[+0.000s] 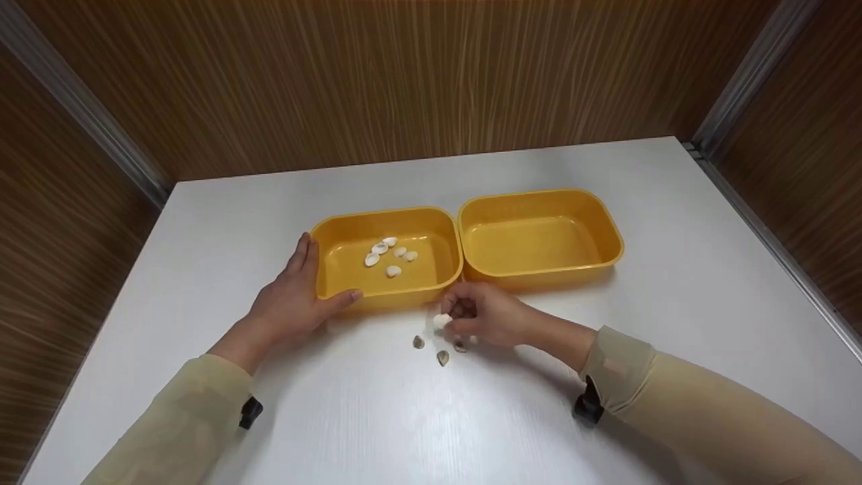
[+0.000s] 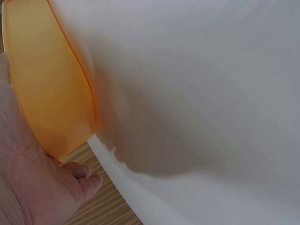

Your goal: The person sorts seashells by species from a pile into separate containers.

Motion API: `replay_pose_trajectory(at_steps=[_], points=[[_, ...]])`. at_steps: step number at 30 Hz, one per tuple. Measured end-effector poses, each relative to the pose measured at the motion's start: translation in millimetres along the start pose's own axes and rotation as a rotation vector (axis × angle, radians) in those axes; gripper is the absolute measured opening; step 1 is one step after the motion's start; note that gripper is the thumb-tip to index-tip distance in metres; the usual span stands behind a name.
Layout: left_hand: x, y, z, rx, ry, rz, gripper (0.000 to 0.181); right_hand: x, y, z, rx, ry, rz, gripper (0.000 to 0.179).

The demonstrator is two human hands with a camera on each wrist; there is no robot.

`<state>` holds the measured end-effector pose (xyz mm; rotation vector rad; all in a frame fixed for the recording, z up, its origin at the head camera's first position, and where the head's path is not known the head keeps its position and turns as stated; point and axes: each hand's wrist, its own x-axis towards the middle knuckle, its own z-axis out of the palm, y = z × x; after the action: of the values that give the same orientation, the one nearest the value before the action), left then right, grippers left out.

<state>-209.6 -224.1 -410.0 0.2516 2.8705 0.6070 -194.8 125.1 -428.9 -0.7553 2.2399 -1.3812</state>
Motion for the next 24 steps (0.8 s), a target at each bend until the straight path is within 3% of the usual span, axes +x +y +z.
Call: replay_pose_trajectory(at_steps=[11,18,24], points=[[1.4,-1.6,0.9,0.001,-0.011,-0.018,0.136,-0.4,-37.5,-21.9,0.032,0.013,-0.068,0.015],[1.4,-0.6,0.4,0.022,0.006,0.020,0.133,22.0,-61.0,-37.7,0.028,0.064,-0.059,0.014],[-0.2,0.3,0.4,0.009,0.003,0.011,0.130,44.5,-67.5,-39.8,0.011,0.091,-0.048,0.015]])
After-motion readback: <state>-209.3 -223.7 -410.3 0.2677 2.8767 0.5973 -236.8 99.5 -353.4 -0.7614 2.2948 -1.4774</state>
